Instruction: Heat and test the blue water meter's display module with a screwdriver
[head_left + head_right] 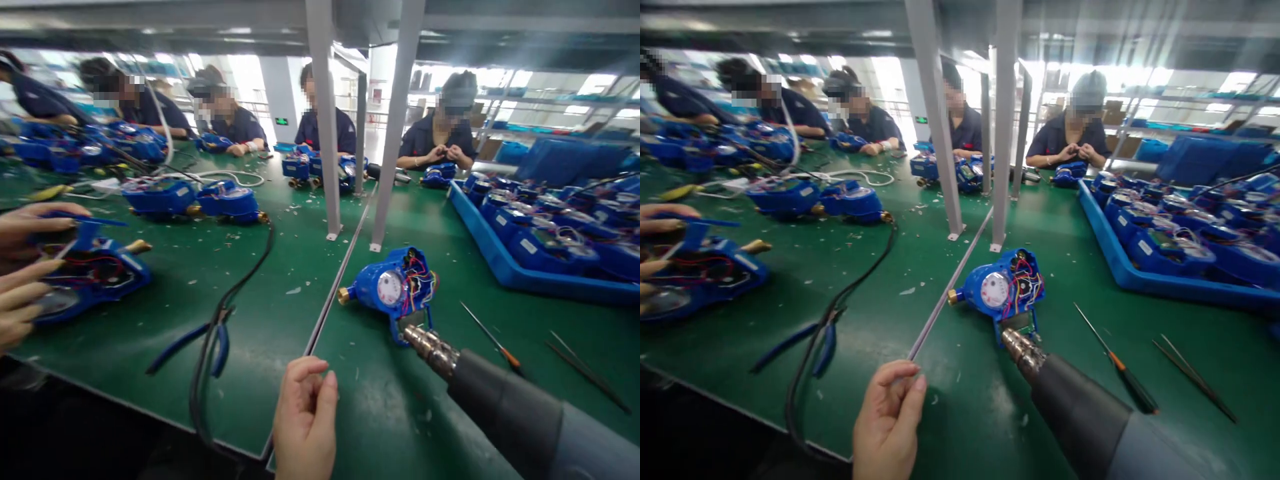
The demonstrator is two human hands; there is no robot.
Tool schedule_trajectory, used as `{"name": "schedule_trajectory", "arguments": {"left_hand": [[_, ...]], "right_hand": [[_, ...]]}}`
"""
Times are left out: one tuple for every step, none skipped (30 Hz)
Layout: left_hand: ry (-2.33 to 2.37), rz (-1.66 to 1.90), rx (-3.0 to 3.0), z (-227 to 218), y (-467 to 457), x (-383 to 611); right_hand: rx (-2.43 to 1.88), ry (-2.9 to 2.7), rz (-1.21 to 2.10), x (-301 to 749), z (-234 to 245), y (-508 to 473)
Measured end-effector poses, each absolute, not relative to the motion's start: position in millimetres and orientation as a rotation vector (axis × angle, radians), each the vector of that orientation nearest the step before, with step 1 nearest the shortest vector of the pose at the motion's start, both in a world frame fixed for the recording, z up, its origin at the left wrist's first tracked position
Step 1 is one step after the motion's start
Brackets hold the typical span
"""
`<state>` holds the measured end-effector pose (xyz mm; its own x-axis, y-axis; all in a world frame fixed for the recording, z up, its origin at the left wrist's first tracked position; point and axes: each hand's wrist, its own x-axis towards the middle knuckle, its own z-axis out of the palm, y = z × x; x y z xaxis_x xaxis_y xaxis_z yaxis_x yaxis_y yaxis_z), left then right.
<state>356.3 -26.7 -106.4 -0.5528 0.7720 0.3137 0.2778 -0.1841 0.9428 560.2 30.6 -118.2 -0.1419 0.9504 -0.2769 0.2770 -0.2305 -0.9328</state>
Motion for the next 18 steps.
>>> {"name": "schedule_trajectory", "arguments": {"left_hand": [[1.701, 1.786, 1.205, -106, -25, 356], [1.695, 1.781, 1.201, -105, -23, 356], [1.693, 1.777, 1.197, -105, -22, 356], [1.693, 1.772, 1.197, -104, -21, 356], [1.695, 1.77, 1.197, -104, -21, 356], [1.697, 1.771, 1.2, -103, -21, 356], [1.7, 1.772, 1.202, -103, -21, 356], [1.705, 1.773, 1.203, -103, -21, 356], [1.709, 1.772, 1.204, -103, -21, 356], [1.71, 1.771, 1.199, -103, -21, 355], [1.711, 1.772, 1.193, -103, -20, 355], [1.709, 1.774, 1.185, -103, -19, 355], [1.708, 1.775, 1.175, -104, -19, 355], [1.705, 1.774, 1.17, -104, -19, 356], [1.704, 1.773, 1.17, -104, -18, 356], [1.706, 1.77, 1.174, -104, -18, 356], [1.709, 1.767, 1.183, -104, -18, 356], [1.711, 1.763, 1.192, -103, -18, 355]], "right_hand": [[-1.488, -1.41, 1.379, 559, -118, 40], [-1.455, -1.415, 1.354, 557, -117, 49], [-1.417, -1.424, 1.332, 554, -117, 57], [-1.38, -1.433, 1.313, 551, -117, 65], [-1.344, -1.442, 1.297, 549, -117, 71], [-1.311, -1.45, 1.282, 546, -117, 77], [-1.282, -1.457, 1.268, 544, -117, 80], [-1.257, -1.464, 1.254, 543, -117, 83], [-1.237, -1.47, 1.24, 542, -117, 84], [-1.221, -1.477, 1.223, 543, -117, 84], [-1.208, -1.483, 1.206, 544, -117, 83], [-1.198, -1.49, 1.188, 545, -116, 82], [-1.189, -1.496, 1.17, 546, -115, 81], [-1.182, -1.503, 1.154, 547, -114, 79], [-1.174, -1.51, 1.14, 548, -112, 78], [-1.168, -1.516, 1.127, 549, -111, 77], [-1.165, -1.522, 1.115, 549, -109, 76], [-1.165, -1.528, 1.103, 548, -107, 76]]}}
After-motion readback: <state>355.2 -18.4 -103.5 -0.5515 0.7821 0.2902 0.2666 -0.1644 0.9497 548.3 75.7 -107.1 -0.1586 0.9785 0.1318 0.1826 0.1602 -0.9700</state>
